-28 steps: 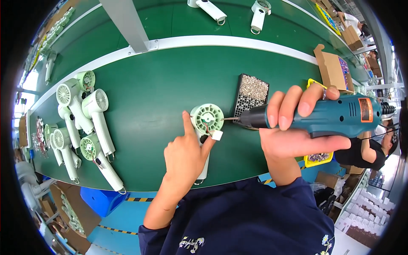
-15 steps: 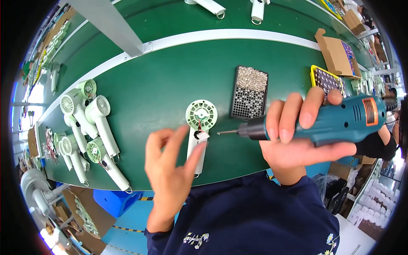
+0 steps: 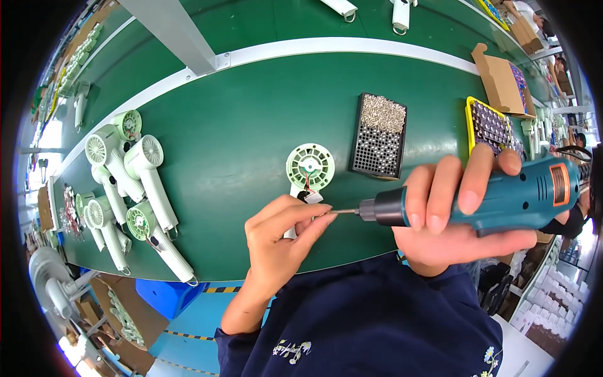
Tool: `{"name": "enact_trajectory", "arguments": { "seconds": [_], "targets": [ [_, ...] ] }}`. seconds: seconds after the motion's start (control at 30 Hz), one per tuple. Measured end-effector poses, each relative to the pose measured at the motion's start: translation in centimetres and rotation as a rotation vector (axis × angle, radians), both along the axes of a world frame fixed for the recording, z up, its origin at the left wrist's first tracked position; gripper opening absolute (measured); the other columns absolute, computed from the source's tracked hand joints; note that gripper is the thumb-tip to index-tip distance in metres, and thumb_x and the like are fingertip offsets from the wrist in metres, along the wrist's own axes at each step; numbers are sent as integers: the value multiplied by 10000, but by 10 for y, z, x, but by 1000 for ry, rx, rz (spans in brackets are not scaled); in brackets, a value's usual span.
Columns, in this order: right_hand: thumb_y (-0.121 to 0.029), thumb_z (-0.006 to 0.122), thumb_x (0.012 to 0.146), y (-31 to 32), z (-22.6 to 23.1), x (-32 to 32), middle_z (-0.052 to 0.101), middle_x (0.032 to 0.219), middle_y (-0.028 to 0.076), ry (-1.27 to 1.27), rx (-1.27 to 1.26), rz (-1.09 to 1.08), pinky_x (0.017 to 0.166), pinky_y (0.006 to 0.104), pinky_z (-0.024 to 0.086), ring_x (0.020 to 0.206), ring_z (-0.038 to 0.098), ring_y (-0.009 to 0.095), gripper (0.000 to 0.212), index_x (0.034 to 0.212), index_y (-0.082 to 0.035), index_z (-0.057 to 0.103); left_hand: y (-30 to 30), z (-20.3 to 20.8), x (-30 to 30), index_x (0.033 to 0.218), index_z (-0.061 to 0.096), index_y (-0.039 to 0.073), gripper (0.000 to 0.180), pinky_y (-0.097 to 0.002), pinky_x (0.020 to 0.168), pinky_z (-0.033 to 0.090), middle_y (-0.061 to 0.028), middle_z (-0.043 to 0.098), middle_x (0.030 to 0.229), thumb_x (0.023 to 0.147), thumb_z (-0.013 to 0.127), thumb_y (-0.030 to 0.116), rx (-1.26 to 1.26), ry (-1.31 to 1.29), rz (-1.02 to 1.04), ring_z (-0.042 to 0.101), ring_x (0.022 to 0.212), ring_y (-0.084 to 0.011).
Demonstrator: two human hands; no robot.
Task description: The person assembles portable fans by picking up fan casings, fastening screws into them using an electric screwdriver, and placing the assembled fans onto the assembly line track.
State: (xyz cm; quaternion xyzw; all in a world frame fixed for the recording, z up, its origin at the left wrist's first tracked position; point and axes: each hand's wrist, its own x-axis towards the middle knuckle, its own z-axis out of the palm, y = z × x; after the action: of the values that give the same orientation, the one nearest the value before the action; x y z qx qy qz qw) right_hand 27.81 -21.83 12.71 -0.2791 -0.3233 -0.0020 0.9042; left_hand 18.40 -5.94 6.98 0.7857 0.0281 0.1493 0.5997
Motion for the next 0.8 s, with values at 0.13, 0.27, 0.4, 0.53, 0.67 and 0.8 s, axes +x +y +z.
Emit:
{"name": "enact_trajectory", "arguments": {
  "seconds": [0.13,0.27,0.4,0.53,0.67,0.8],
  "targets": [
    [-608,523,909,1,-7,7,489,912,59,63,19,80,518,322,451,617,493,168,683,1292,-65,366,3,-2,1,879,726,-7,187,-244,483,426,-65,632,720,708,801,-19,61,-76,-40,555,544,-119],
    [-631,445,933,3,-12,13,474,881,45,161,64,37,497,294,444,588,470,138,655,1258,-66,384,7,-8,3,850,728,-10,192,-255,490,444,-73,647,704,677,812,-4,159,-170,-52,592,565,-145],
    [-626,399,952,4,-11,16,459,852,37,233,77,-5,475,267,429,569,451,121,625,1218,-61,402,8,-12,4,810,725,-13,171,-250,479,429,-75,654,686,662,810,-6,145,-212,-69,592,557,-151],
    [-631,380,955,7,-17,15,458,845,34,283,82,21,472,265,429,562,449,121,626,1213,-61,409,8,-18,3,811,720,-16,177,-254,476,424,-72,646,680,661,814,-4,129,-218,-104,585,551,-147],
    [-644,380,948,6,-13,14,459,840,34,242,92,6,459,271,427,556,447,124,643,1209,-58,413,7,-22,2,805,712,-17,196,-257,472,418,-71,636,679,645,826,-9,154,-276,-75,577,548,-145],
    [-654,366,947,4,-12,14,465,848,41,234,89,-3,459,271,430,556,450,124,659,1221,-56,411,7,-25,2,791,707,-9,201,-255,473,415,-74,626,677,633,831,-14,125,-299,-29,575,548,-156]
  ]
}}
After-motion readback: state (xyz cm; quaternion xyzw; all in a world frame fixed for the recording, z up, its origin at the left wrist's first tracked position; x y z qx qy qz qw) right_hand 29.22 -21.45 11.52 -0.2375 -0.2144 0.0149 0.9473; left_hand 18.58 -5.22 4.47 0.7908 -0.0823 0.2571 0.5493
